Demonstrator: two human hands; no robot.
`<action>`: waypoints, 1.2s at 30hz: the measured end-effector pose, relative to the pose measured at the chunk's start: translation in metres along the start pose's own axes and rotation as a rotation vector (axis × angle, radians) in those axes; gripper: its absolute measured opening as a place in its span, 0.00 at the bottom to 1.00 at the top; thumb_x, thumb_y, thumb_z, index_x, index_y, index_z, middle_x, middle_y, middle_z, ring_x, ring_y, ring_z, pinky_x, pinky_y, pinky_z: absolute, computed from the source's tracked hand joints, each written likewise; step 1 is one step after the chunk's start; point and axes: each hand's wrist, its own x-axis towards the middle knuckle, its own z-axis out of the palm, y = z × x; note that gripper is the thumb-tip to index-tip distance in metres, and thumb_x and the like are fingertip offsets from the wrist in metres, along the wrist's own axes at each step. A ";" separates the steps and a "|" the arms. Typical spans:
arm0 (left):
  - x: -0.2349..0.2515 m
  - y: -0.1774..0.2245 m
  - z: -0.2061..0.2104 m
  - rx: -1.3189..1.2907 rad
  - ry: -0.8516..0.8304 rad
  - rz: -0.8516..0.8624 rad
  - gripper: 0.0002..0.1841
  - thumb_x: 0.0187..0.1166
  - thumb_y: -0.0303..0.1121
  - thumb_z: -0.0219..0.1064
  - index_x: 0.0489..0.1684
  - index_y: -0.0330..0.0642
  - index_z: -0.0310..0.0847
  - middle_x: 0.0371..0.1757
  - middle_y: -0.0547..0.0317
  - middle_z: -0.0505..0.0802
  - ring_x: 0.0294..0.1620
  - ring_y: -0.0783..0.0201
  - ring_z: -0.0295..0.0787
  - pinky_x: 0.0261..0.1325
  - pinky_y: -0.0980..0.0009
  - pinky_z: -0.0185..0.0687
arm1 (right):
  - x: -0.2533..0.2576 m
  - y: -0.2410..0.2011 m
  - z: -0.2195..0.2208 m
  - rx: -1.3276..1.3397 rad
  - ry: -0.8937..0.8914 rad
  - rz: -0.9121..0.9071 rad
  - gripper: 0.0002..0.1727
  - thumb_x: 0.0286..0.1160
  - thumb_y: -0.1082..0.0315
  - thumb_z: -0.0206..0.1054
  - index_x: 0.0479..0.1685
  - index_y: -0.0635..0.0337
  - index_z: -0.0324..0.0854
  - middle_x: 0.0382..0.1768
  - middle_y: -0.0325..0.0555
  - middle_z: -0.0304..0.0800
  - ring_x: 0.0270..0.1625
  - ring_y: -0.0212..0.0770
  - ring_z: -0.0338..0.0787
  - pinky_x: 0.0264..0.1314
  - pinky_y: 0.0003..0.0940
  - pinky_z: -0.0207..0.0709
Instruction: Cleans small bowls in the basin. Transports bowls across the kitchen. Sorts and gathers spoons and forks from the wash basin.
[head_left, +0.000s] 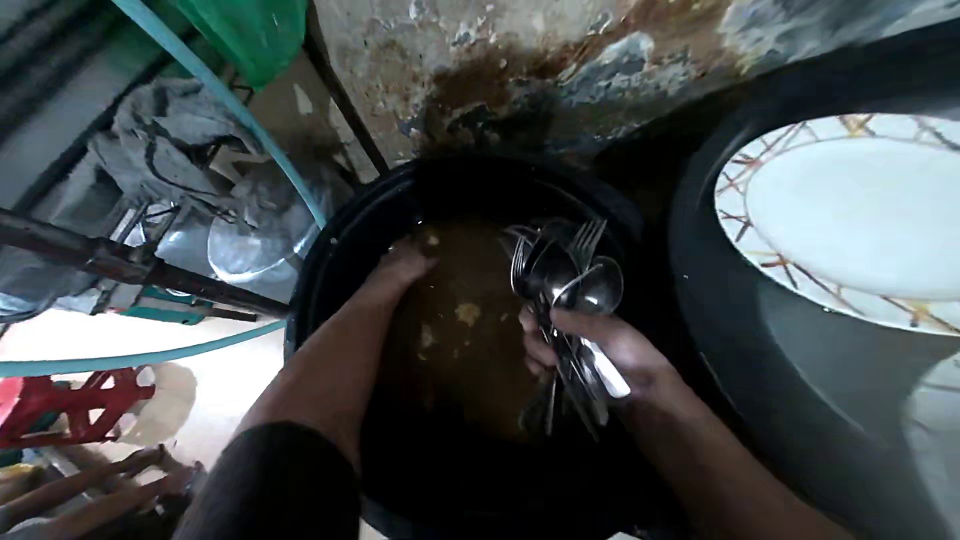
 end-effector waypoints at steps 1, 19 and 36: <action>0.012 0.015 0.006 -0.053 0.016 -0.001 0.37 0.82 0.59 0.64 0.85 0.45 0.70 0.88 0.39 0.70 0.87 0.35 0.64 0.82 0.31 0.62 | 0.001 -0.001 0.000 -0.046 0.014 0.013 0.17 0.64 0.49 0.79 0.36 0.53 0.89 0.24 0.38 0.87 0.25 0.30 0.88 0.35 0.27 0.88; -0.086 0.102 0.070 0.168 -0.246 0.502 0.29 0.82 0.42 0.69 0.84 0.49 0.72 0.90 0.52 0.69 0.93 0.38 0.49 0.85 0.30 0.47 | 0.005 0.003 0.011 0.037 0.267 -0.124 0.10 0.67 0.76 0.60 0.38 0.64 0.88 0.24 0.48 0.91 0.22 0.35 0.90 0.29 0.26 0.87; -0.118 -0.029 0.031 0.030 -0.254 0.279 0.35 0.82 0.21 0.63 0.89 0.64 0.66 0.92 0.56 0.66 0.81 0.47 0.77 0.76 0.46 0.78 | 0.012 0.009 0.015 -0.210 0.426 -0.061 0.11 0.73 0.75 0.57 0.42 0.64 0.87 0.20 0.43 0.86 0.21 0.31 0.85 0.27 0.22 0.83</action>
